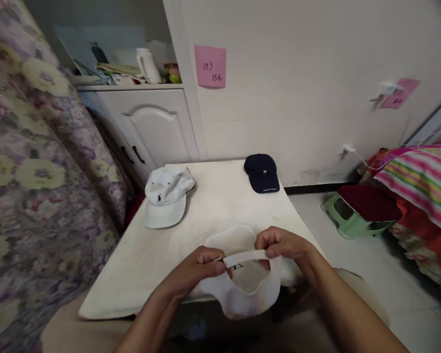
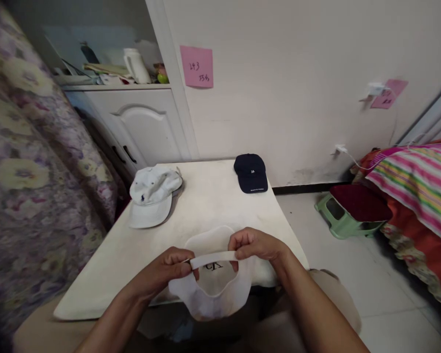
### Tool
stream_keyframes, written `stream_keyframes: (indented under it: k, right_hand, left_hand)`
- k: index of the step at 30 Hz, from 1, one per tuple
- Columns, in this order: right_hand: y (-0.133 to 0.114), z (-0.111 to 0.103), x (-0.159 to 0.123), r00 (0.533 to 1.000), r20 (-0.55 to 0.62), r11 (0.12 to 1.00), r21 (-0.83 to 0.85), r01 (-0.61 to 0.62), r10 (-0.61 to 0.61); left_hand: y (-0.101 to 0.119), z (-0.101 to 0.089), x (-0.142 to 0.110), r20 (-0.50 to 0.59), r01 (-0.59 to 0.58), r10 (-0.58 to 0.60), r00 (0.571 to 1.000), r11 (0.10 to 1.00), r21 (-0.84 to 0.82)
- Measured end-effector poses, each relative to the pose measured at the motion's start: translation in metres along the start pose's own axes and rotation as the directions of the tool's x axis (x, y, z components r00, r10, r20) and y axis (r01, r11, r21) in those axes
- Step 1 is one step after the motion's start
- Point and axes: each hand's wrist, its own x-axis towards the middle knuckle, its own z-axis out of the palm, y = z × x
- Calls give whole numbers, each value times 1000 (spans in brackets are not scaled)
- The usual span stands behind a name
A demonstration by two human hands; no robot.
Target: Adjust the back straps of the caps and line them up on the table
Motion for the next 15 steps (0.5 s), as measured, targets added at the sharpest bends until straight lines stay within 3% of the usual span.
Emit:
stream_keyframes:
  k: [4, 12, 15]
  right_hand:
    - [0, 0, -1, 996, 82, 999, -21, -35, 36]
    - [6, 0, 2, 1000, 12, 1000, -19, 6, -6]
    - [7, -1, 2, 1000, 2, 999, -28, 21, -21]
  left_hand:
    - [1, 0, 0, 28, -28, 27, 999, 998, 50]
    - [3, -1, 0, 129, -61, 44, 991, 989, 132]
    - [2, -2, -2, 118, -45, 29, 993, 990, 135]
